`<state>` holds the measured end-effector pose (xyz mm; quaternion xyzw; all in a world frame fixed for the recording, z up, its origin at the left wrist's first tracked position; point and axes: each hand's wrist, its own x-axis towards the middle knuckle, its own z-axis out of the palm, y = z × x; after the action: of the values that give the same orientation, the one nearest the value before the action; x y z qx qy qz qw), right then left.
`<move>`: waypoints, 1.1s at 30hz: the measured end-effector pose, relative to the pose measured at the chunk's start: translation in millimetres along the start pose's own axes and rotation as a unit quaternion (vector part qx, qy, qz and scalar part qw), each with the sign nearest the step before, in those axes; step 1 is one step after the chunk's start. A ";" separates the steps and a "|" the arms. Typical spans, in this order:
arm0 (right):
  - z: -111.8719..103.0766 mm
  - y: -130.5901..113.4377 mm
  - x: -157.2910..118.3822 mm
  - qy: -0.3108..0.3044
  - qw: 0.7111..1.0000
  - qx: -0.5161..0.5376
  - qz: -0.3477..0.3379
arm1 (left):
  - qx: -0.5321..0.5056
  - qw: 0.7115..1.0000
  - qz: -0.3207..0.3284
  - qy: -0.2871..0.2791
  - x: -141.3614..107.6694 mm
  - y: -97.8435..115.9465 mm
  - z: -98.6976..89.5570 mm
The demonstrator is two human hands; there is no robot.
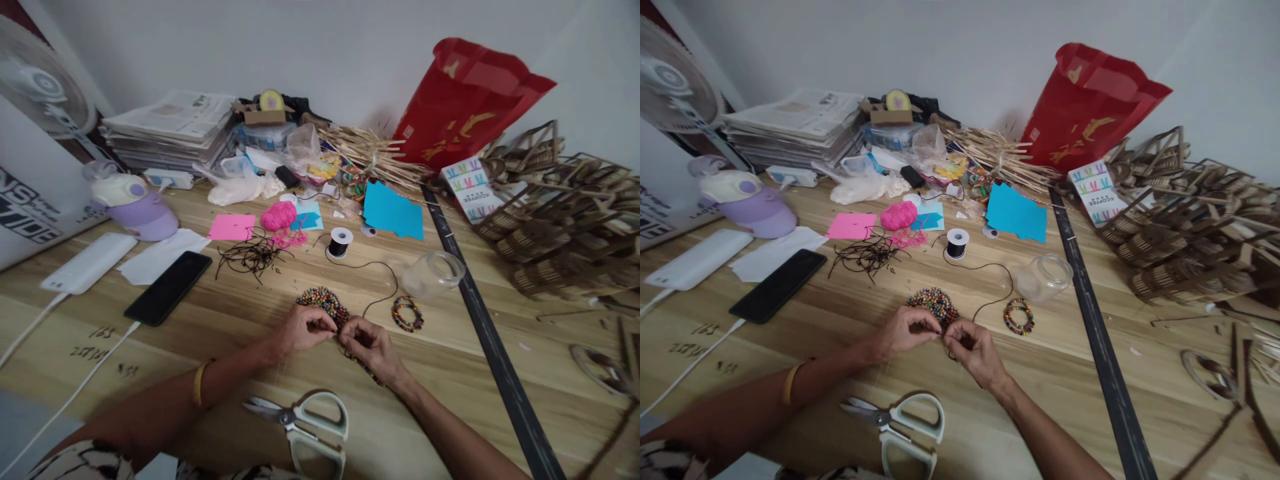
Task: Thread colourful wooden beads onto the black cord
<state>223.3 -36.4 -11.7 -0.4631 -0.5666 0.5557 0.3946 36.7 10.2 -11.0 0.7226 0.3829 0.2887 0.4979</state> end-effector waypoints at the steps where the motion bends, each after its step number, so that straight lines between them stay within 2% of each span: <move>1: -0.1 0.1 0.0 -0.001 1.000 -0.001 0.000 | 0.000 1.000 0.000 -0.001 -0.1 -0.1 0.2; 18: -0.7 5.9 -0.3 -0.010 1.000 -0.012 -0.014 | 0.016 0.999 0.027 -0.005 -0.4 3.5 -0.9; 33: 0.0 1.8 -0.4 -0.010 1.000 -0.011 -0.009 | 0.021 0.999 0.049 -0.007 -1.2 4.9 -0.7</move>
<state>223.5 -36.9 -13.4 -0.4563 -0.5814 0.5502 0.3886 36.8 8.4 -6.2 0.7529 0.3496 0.2996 0.4703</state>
